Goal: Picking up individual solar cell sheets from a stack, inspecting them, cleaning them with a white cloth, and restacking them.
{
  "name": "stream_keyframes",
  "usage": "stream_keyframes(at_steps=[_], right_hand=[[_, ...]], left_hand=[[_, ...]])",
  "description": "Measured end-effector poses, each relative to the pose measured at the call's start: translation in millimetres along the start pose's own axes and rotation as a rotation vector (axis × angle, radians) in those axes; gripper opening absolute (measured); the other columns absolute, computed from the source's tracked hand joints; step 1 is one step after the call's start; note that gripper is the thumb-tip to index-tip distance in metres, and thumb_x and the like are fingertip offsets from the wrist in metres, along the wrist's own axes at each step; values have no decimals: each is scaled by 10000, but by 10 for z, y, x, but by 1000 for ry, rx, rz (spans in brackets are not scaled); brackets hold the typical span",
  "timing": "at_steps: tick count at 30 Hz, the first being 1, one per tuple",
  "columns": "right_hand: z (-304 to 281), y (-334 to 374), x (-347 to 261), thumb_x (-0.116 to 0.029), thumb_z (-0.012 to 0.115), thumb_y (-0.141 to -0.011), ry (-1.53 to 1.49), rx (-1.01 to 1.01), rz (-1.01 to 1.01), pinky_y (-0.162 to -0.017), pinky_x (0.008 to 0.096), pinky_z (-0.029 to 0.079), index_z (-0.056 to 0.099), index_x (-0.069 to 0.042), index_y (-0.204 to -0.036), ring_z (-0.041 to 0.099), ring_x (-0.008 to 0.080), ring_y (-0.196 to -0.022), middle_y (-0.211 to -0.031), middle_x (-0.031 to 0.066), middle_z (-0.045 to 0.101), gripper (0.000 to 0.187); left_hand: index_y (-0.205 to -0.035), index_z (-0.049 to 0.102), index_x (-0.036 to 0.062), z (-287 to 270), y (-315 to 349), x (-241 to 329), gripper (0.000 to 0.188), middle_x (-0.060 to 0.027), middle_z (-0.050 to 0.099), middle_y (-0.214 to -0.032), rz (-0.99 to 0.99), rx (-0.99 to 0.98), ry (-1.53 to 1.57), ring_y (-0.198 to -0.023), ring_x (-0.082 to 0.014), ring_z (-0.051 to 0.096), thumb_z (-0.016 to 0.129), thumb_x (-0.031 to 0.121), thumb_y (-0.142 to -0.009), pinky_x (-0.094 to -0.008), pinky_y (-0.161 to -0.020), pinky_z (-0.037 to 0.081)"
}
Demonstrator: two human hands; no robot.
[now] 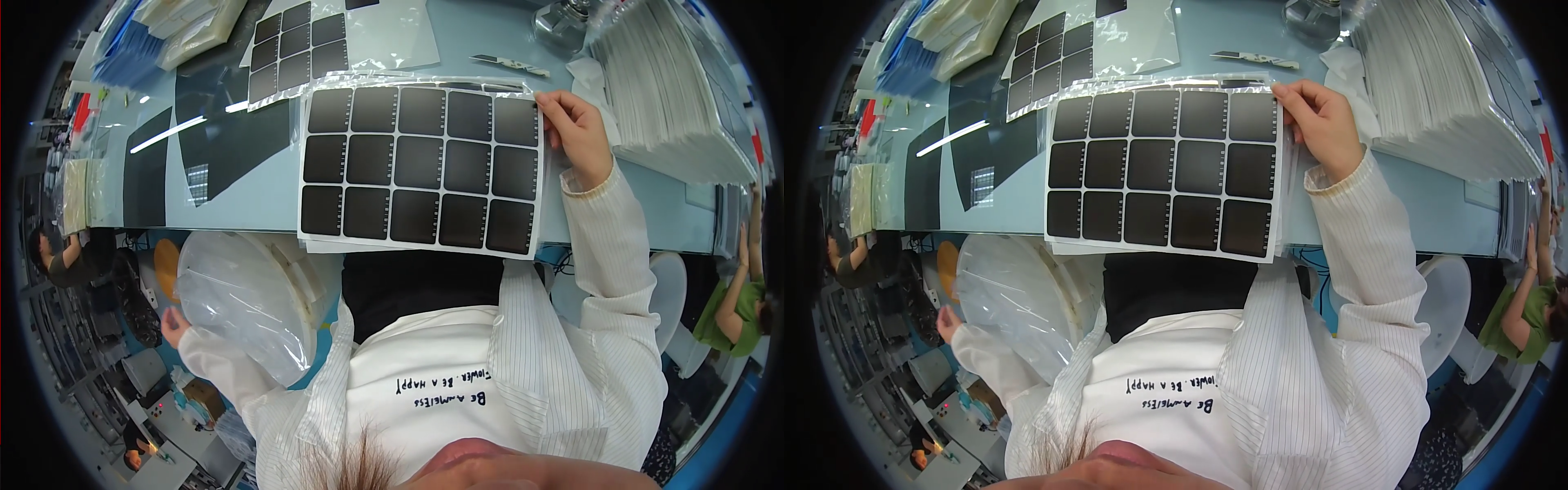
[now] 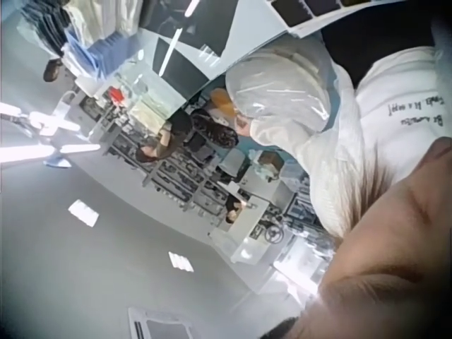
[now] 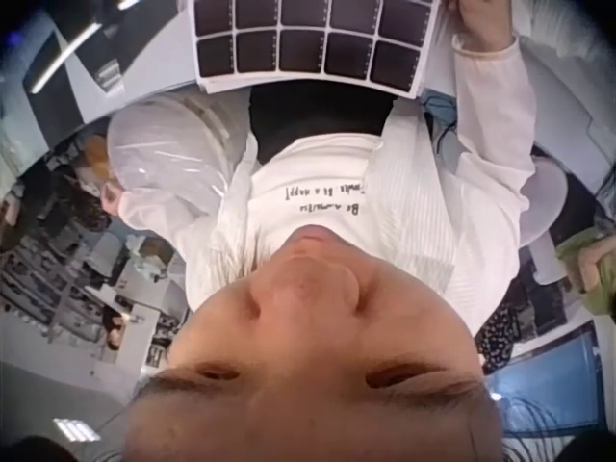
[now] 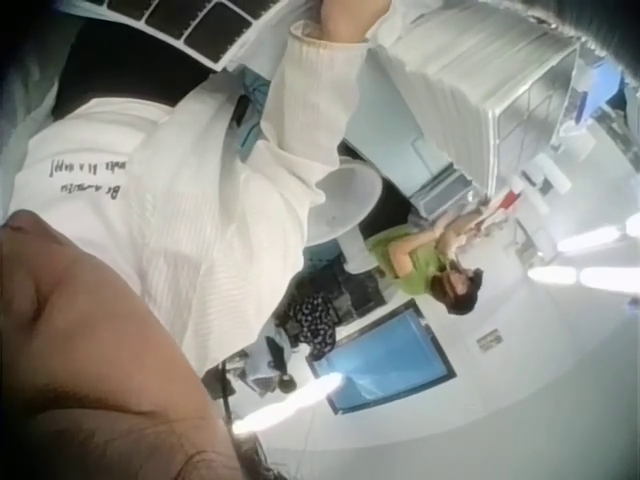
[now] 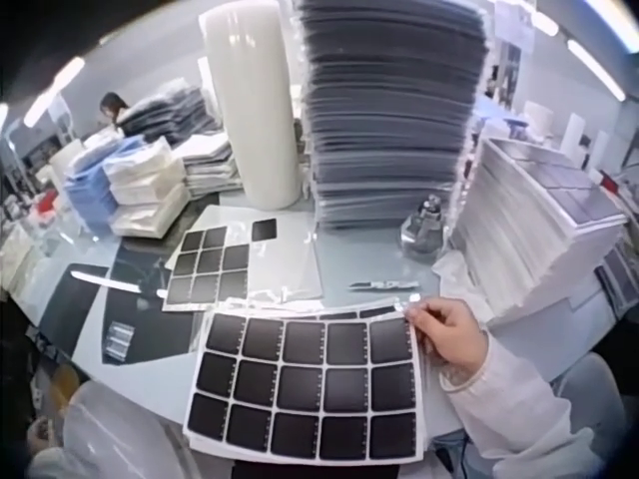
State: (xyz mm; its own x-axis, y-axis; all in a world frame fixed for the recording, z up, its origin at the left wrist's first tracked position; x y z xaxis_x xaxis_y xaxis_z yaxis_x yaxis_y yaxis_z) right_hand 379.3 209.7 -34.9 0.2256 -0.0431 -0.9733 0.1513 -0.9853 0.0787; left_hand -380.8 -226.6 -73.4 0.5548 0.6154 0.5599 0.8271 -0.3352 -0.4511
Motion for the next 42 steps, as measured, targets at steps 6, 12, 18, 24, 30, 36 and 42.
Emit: stream_keyframes(at_steps=[6, 12, 18, 24, 30, 36, 42], right_hand=[[119, 95, -59, -179, 594, -852, -39, -183, 152, -425, 162, 329, 590, 13, -990, 474, 48, -465, -657, -10, 548, 237], [194, 337, 20, -65, 607, -815, -124, -320, 266, -389, 174, 354, 524, 37, -1072, 536, 80, -443, -709, 36, 608, 289], [262, 357, -35, -74, 586, -835, -96, -205, 287, -370, 169, 329, 550, 20, -925, 516, 73, -404, -619, 17, 576, 134], [340, 338, -67, -89, 570, -855, -106, -206, 303, -369, 169, 338, 567, 21, -868, 480, 60, -381, -588, 17, 552, 111], [324, 367, -117, -110, 562, -867, -54, -182, 278, -366, 168, 337, 576, 9, -834, 444, 52, -370, -581, 13, 544, 124], [422, 492, -132, -136, 553, -876, -79, -303, 361, -364, 166, 324, 546, -15, -747, 433, 47, -374, -553, 12, 529, 177], [345, 573, -237, -145, 555, -878, -128, -296, 326, -367, 167, 297, 540, -24, -729, 399, 33, -378, -540, -1, 518, 192]], left_hand=[[-896, 645, 2, 295, 650, 3237, 138, -84, 605, -978, 440, -417, 349, -892, -160, 564, 649, 106, -805, -265, -796, 442], [-734, 589, -2, 1150, 1634, 4764, 69, -105, 560, -812, 842, -814, 331, -779, -225, 520, 624, 51, -761, -302, -708, 412], [-706, 520, -26, 1469, 1698, 4794, 202, -101, 476, -680, 754, -970, 227, -650, -219, 449, 564, 132, -824, -304, -611, 384], [-668, 492, -33, 1546, 1659, 4726, 237, -90, 431, -612, 692, -1017, 219, -592, -204, 411, 565, 131, -823, -304, -563, 360], [-642, 466, -11, 1464, 1704, 4837, 195, -66, 454, -620, 760, -1155, 459, -596, -167, 407, 593, 70, -765, -275, -553, 338], [-642, 459, -6, 1566, 1736, 4676, 204, -47, 457, -613, 575, -1322, 580, -562, -130, 408, 563, 75, -796, -251, -540, 326], [-620, 451, -2, 1490, 1697, 4596, 222, -39, 465, -617, 487, -1377, 731, -552, -111, 393, 547, 72, -805, -238, -531, 309]])
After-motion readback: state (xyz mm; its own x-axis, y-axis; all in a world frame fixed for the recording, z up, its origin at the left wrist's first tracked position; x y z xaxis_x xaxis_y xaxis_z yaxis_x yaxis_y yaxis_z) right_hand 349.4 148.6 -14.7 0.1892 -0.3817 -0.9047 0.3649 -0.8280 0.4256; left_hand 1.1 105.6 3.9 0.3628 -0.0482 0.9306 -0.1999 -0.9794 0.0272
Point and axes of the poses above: each hand's wrist, its own y-axis away from the middle knuckle, its own z-axis out of the palm, x = y × z, the point moved 10 cm from there along -y, towards the middle knuckle
